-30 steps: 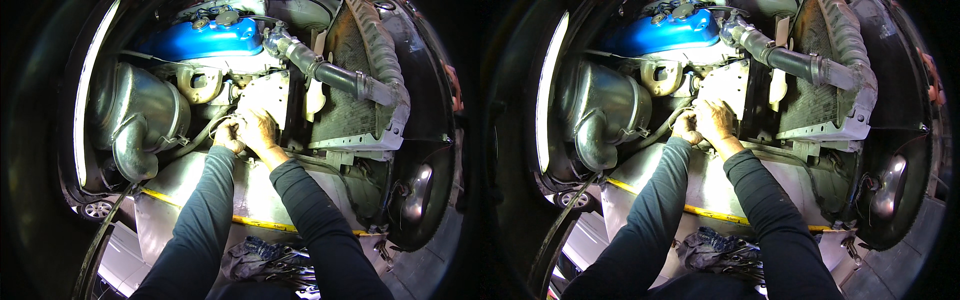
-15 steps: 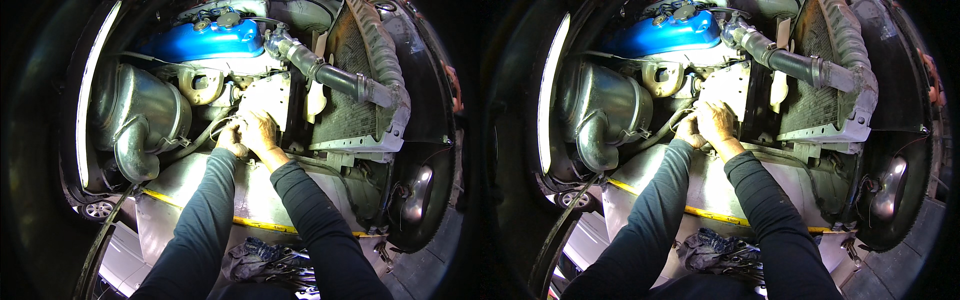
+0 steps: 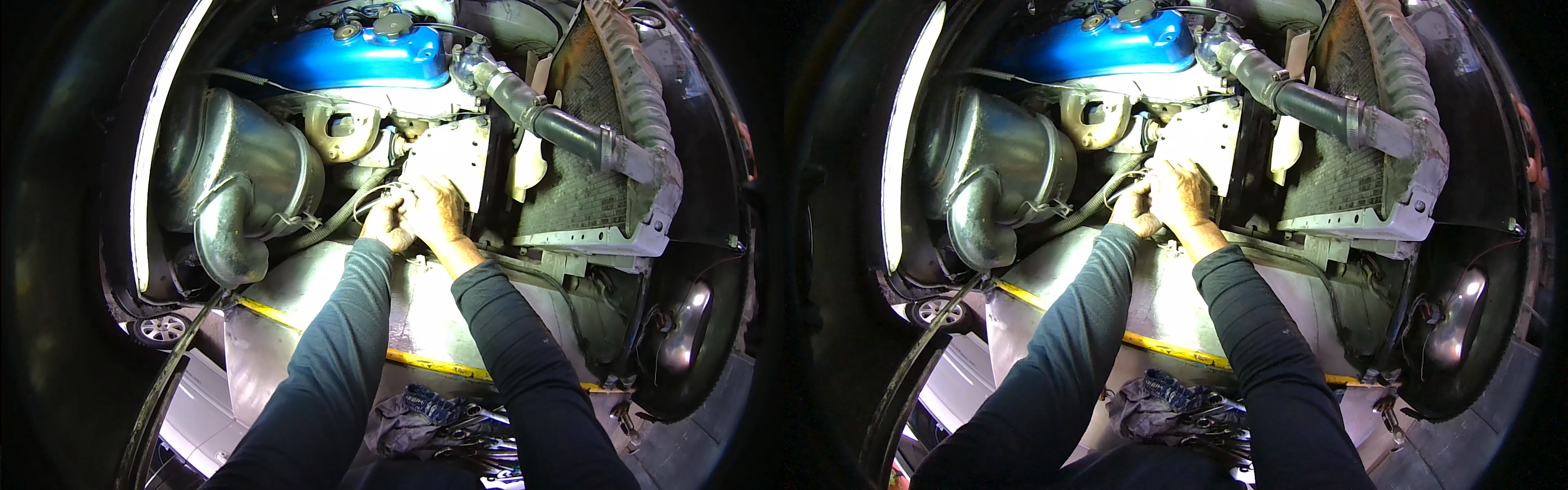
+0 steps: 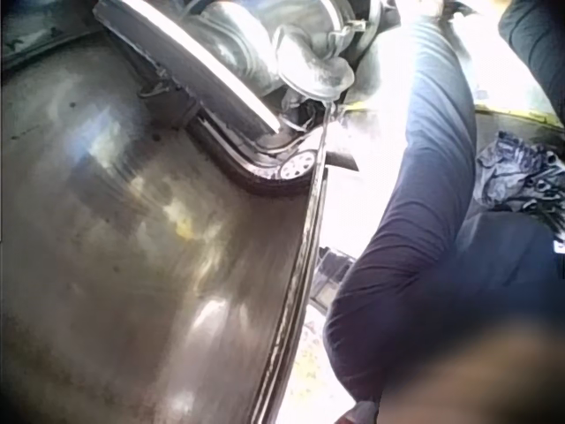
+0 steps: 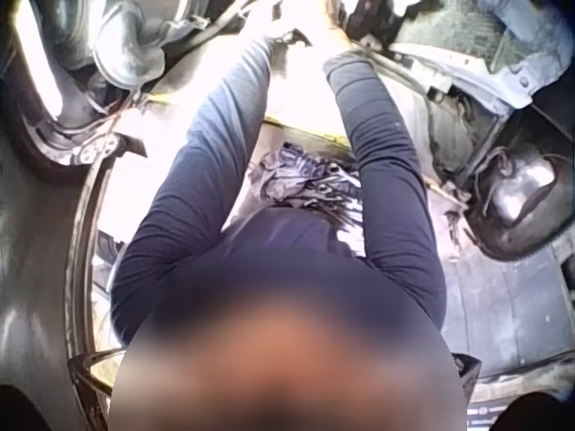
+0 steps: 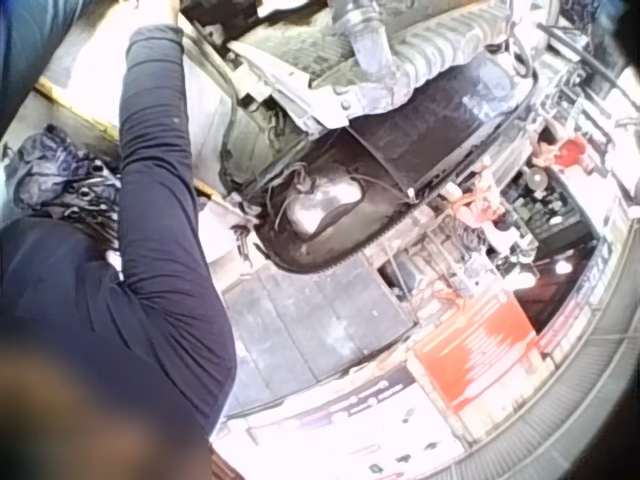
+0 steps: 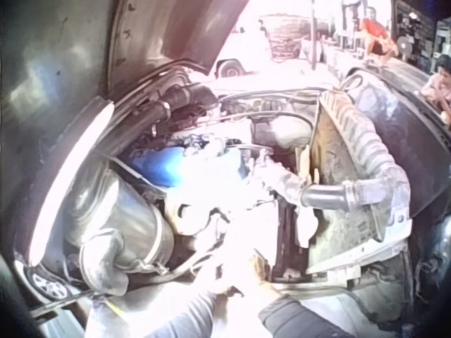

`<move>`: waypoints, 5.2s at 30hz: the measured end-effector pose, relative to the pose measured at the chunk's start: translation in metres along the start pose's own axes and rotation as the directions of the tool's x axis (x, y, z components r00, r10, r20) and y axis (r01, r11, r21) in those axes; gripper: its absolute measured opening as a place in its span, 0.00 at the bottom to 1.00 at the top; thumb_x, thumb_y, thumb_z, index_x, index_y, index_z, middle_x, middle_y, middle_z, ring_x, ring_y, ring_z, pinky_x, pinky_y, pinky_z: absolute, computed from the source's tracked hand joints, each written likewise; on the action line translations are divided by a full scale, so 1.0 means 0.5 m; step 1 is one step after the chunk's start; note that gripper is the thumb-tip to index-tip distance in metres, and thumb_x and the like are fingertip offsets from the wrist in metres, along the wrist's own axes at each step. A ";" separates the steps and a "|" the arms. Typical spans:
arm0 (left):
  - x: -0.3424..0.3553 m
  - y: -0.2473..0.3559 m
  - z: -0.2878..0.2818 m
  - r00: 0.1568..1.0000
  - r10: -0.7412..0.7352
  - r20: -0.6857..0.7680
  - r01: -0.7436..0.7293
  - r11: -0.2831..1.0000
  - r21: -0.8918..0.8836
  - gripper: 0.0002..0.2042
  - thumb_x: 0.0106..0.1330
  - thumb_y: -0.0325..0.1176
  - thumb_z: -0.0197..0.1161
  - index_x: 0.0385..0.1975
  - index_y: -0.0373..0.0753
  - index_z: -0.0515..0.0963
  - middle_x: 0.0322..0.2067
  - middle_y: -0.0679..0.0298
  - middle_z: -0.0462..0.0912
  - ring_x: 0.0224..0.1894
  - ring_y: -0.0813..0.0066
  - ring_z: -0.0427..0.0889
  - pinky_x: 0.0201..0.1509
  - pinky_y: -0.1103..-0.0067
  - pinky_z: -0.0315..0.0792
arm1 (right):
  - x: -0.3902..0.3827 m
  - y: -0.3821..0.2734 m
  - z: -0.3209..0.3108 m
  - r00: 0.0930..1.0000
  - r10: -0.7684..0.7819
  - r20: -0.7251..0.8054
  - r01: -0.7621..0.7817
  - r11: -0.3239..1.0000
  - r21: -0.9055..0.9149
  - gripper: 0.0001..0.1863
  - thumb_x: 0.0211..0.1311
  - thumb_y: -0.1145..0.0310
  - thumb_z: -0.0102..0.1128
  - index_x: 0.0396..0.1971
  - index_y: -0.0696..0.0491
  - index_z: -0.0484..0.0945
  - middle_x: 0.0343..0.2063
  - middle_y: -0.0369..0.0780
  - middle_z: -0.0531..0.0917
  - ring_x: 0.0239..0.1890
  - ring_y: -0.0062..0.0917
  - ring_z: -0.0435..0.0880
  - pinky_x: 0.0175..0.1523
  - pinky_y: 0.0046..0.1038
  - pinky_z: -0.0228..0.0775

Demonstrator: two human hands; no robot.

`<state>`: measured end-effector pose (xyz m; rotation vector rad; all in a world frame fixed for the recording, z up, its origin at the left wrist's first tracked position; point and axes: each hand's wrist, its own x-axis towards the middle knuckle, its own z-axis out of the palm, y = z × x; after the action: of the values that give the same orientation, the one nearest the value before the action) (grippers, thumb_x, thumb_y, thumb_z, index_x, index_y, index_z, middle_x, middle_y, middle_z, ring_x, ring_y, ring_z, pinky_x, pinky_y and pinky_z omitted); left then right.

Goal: The person works on a vehicle engine with the hood open, using a portable work light to illuminate the engine bay. They manipulate hoses and components within the engine, then move inside the vehicle to adjust the gear stick and interact with the dashboard controls.

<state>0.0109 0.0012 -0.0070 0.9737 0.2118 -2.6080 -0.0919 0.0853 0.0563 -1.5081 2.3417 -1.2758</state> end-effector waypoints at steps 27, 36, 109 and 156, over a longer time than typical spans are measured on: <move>0.039 0.016 -0.034 0.991 -0.010 0.136 0.025 0.994 -0.108 0.03 0.69 0.25 0.67 0.38 0.34 0.82 0.37 0.59 0.88 0.39 0.72 0.89 0.49 0.75 0.86 | 0.001 -0.006 -0.009 1.000 0.000 -0.020 0.000 1.000 0.005 0.12 0.56 0.70 0.67 0.42 0.51 0.86 0.38 0.43 0.88 0.44 0.42 0.85 0.53 0.42 0.78; 0.012 0.001 0.011 0.991 0.120 -0.052 -0.122 0.992 -0.028 0.04 0.70 0.21 0.58 0.40 0.33 0.78 0.30 0.60 0.83 0.30 0.70 0.83 0.37 0.79 0.82 | 0.001 -0.004 -0.006 1.000 0.008 -0.019 -0.007 1.000 0.017 0.12 0.56 0.72 0.66 0.41 0.51 0.86 0.37 0.43 0.88 0.44 0.43 0.85 0.52 0.42 0.77; 0.012 0.027 0.019 0.992 -0.005 -0.123 -0.013 0.989 -0.148 0.10 0.66 0.29 0.59 0.44 0.34 0.82 0.42 0.56 0.88 0.43 0.61 0.89 0.56 0.62 0.83 | 0.002 -0.007 -0.009 1.000 0.030 0.006 -0.030 0.999 0.015 0.11 0.58 0.71 0.65 0.41 0.50 0.86 0.39 0.42 0.88 0.45 0.42 0.85 0.54 0.42 0.76; -0.019 0.018 0.074 0.970 -0.048 -0.237 0.028 0.996 -0.087 0.08 0.68 0.30 0.53 0.37 0.34 0.78 0.33 0.59 0.86 0.27 0.68 0.85 0.37 0.72 0.86 | 0.005 -0.012 -0.012 1.000 0.017 -0.011 -0.016 1.000 0.026 0.11 0.56 0.73 0.66 0.40 0.50 0.85 0.37 0.41 0.87 0.44 0.41 0.85 0.52 0.41 0.77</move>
<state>-0.0018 -0.0140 0.0269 1.2645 0.3994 -2.4886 -0.0917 0.0860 0.0651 -1.4747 2.3303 -1.3095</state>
